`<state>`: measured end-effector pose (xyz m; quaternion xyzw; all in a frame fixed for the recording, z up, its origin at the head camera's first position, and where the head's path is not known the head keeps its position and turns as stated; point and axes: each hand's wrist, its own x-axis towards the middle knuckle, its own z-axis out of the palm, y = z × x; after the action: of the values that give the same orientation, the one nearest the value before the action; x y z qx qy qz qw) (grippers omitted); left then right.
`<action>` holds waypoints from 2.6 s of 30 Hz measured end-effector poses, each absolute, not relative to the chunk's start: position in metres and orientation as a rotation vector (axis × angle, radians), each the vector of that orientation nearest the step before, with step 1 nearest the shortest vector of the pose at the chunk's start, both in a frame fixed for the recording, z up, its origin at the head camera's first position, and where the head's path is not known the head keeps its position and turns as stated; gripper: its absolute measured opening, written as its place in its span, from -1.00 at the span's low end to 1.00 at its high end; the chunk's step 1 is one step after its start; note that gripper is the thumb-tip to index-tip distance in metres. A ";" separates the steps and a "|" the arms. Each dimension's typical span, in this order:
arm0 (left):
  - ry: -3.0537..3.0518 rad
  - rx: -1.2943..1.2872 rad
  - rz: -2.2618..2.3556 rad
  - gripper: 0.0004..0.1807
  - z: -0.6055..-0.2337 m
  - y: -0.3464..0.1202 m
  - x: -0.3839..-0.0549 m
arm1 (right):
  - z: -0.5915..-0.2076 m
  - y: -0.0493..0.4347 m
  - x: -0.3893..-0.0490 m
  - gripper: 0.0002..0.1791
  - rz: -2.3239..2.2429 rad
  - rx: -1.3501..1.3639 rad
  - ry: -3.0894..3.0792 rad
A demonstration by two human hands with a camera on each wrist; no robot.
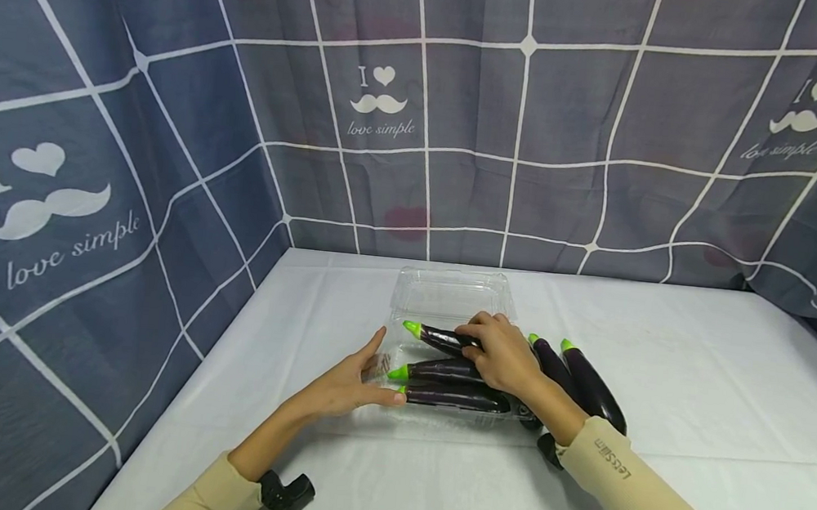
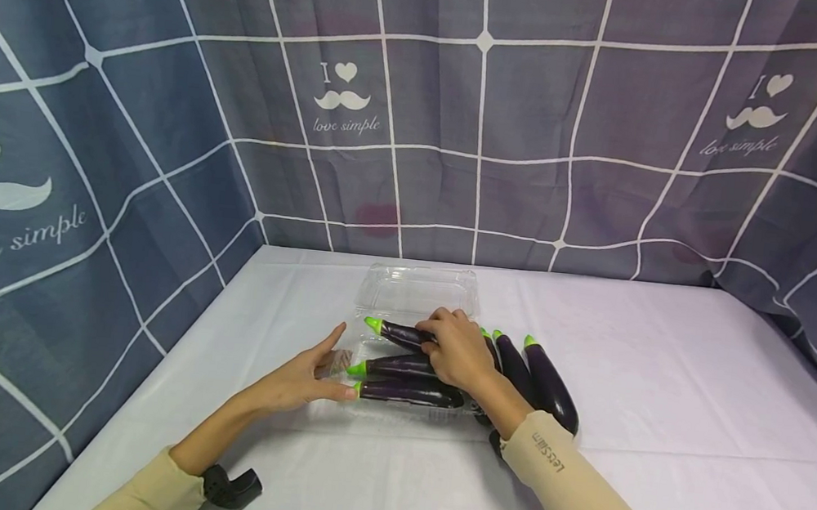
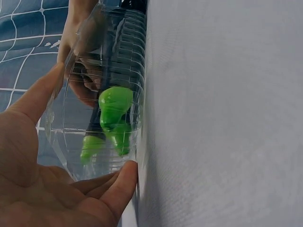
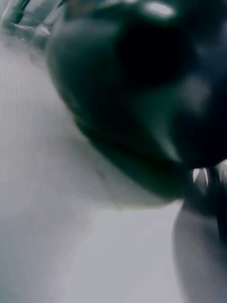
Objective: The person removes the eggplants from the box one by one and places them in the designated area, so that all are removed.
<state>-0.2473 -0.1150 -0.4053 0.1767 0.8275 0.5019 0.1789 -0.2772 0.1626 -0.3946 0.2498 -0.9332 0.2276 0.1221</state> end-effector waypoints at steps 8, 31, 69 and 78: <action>2.342 0.491 1.419 0.27 -0.405 -0.116 -0.247 | -0.397 0.164 -0.280 -0.68 0.766 0.790 -2.621; 2.326 0.500 1.429 0.27 -0.404 -0.115 -0.247 | -0.393 0.169 -0.281 -0.66 0.812 0.794 -2.670; 2.384 0.476 1.377 0.30 -0.400 -0.113 -0.249 | -0.389 0.178 -0.275 -0.67 1.093 0.779 -2.513; 2.381 0.477 1.377 0.29 -0.399 -0.114 -0.249 | -0.383 0.177 -0.275 -0.54 1.194 0.782 -2.510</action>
<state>-0.2489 -0.1139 -0.3993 0.1683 0.8400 0.4856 0.1740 -0.2753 0.1773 -0.3832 0.2685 -0.8623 0.4102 0.1268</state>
